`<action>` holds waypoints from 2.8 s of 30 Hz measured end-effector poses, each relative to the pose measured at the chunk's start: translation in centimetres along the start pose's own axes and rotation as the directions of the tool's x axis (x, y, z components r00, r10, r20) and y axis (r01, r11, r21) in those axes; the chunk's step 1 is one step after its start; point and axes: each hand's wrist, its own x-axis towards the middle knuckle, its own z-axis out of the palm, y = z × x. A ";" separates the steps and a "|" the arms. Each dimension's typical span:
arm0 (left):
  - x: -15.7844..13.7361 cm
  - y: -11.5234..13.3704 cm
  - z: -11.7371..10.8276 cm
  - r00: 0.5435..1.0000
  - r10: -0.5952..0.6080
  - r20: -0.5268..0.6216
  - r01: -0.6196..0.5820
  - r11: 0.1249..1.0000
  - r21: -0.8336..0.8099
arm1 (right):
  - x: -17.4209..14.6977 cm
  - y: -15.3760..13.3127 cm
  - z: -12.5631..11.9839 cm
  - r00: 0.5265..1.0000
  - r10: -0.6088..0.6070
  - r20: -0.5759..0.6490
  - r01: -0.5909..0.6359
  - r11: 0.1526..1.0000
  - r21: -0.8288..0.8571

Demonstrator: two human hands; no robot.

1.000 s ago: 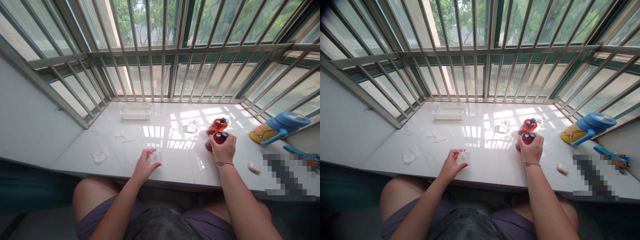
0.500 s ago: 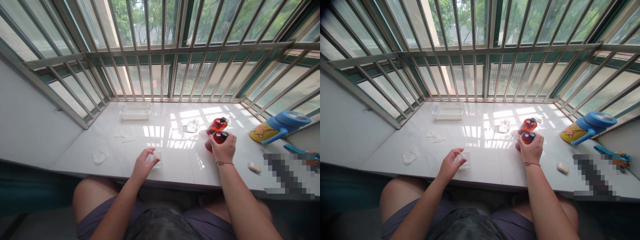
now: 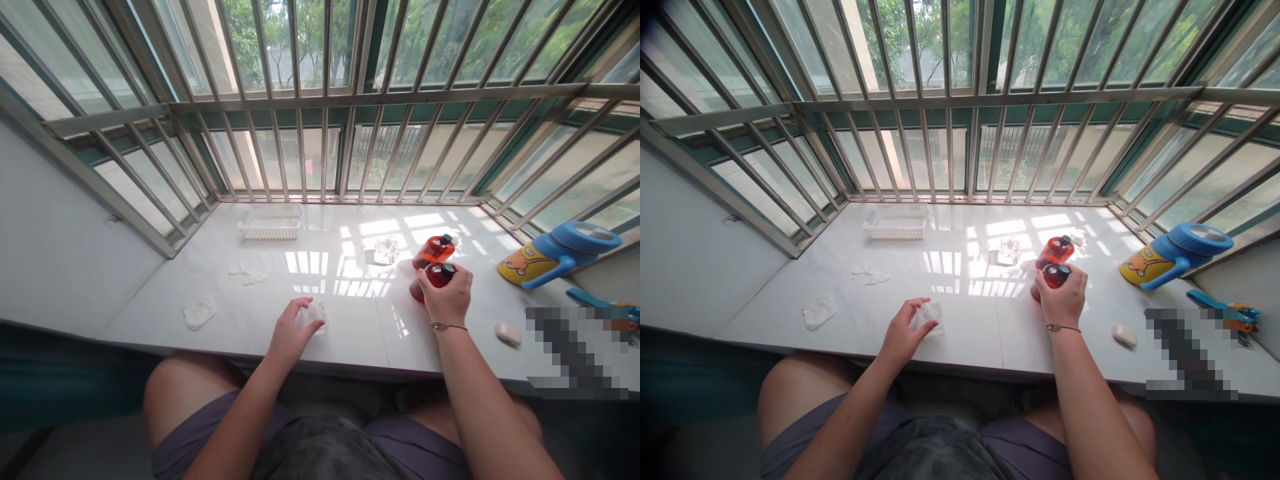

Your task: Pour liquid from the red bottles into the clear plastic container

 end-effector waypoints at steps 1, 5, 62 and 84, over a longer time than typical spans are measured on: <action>0.1 0.1 0.0 1.000 0.017 -0.002 -0.017 1.000 -0.001 | 0.0 0.0 0.0 1.000 0.000 0.001 0.000 1.000 -0.001; -0.1 0.3 -0.4 0.993 0.109 0.041 -0.110 0.994 0.024 | 0.0 0.1 0.0 1.000 0.001 0.000 -0.001 1.000 0.000; 0.2 0.7 2.4 0.989 0.069 0.131 -0.071 0.997 0.010 | -17.3 -12.1 -1.0 0.668 -0.216 0.712 -0.286 0.809 0.514; 0.2 0.5 2.5 0.986 0.088 0.139 -0.092 0.995 0.024 | -16.3 -14.6 0.0 0.688 -0.267 0.675 -0.128 0.871 0.475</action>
